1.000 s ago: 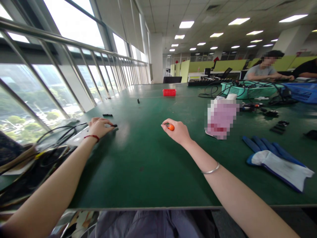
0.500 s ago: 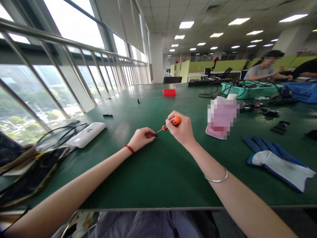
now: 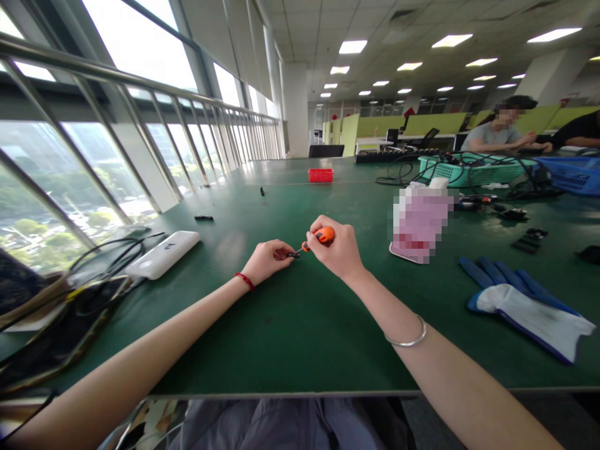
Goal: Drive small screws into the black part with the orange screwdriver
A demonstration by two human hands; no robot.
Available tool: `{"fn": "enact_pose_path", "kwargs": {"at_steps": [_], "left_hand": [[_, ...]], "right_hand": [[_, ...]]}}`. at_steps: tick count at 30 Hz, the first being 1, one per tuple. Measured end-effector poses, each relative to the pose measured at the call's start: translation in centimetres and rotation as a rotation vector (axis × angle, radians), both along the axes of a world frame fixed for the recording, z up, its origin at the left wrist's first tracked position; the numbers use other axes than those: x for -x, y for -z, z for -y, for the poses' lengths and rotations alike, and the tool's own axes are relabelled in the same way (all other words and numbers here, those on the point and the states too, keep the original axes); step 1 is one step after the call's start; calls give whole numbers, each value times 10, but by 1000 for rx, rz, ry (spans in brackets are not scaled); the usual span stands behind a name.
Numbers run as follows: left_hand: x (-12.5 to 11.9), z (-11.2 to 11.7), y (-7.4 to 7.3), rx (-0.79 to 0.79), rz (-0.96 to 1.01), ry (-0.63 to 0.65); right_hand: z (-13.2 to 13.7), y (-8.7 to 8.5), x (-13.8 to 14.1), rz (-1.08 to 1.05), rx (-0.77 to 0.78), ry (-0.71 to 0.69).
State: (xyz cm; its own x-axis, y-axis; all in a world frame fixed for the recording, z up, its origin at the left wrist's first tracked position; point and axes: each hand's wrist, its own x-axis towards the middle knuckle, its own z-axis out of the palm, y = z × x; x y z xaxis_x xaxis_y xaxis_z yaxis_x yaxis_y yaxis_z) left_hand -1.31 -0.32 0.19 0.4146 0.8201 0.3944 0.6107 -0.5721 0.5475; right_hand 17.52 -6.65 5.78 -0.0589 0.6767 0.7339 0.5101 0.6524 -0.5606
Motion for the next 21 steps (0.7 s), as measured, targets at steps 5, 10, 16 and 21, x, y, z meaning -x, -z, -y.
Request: {"fn": "enact_pose_path", "kwargs": {"at_steps": [5, 10, 16, 21], "left_hand": [[1, 0, -1, -1, -3, -2], [1, -1, 0, 2, -18, 5], [0, 0, -1, 2, -25, -7], [0, -1, -1, 14, -23, -9]], "right_hand": [[0, 0, 0, -5, 4, -7], [-1, 2, 0, 23, 17, 15], [-3, 1, 0, 19, 40, 33], [-2, 1, 0, 1, 24, 91]]}}
